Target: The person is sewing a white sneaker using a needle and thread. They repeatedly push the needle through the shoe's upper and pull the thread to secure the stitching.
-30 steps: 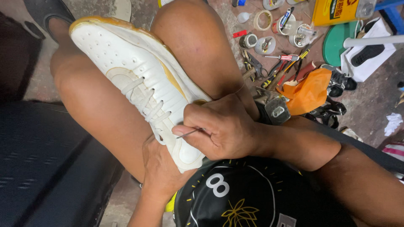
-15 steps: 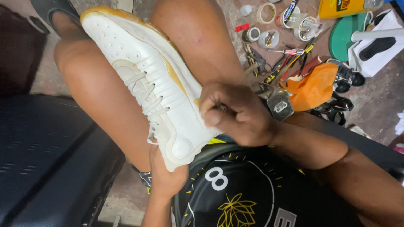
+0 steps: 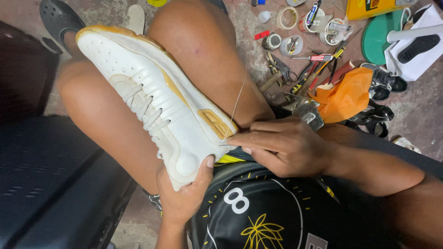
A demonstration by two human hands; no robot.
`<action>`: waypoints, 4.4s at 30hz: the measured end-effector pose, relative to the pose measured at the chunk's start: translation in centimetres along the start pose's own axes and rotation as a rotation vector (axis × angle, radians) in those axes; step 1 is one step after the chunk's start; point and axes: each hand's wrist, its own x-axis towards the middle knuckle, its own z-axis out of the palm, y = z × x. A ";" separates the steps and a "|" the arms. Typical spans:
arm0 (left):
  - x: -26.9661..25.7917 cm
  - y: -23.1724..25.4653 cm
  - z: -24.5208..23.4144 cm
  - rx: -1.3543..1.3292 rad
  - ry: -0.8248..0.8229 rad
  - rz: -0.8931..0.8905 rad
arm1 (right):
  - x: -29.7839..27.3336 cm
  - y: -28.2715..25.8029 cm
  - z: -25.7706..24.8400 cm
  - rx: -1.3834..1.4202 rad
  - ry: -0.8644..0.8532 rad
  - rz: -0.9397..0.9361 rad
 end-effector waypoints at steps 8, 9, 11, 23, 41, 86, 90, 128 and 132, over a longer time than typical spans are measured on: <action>-0.1 0.0 0.3 0.027 0.045 -0.028 | 0.2 0.2 0.3 -0.026 -0.024 0.039; -0.1 0.0 0.3 0.032 0.042 -0.035 | 0.2 0.1 0.3 -0.021 -0.025 0.038; -0.3 0.0 0.4 0.045 0.037 -0.055 | 0.3 -0.1 0.3 -0.068 -0.027 0.025; -0.2 0.7 1.0 0.133 0.081 0.213 | 0.6 -3.0 -0.3 -0.401 -0.094 0.056; 0.8 0.1 1.8 0.060 0.138 0.288 | 5.8 -2.4 -0.6 -0.557 -0.405 -0.189; -1.1 -0.4 -0.5 0.054 0.306 0.227 | 3.5 4.5 -3.0 0.185 -0.317 0.269; -1.6 -2.9 0.6 -0.345 0.090 -0.127 | 3.4 4.2 -3.0 0.146 -0.315 0.263; -0.5 -0.6 -2.1 -0.007 0.048 -0.035 | 4.5 1.0 -2.2 -0.057 -0.302 0.154; 0.7 -0.3 -1.8 0.156 0.048 0.075 | 4.5 0.4 -1.5 -0.128 -0.163 -0.039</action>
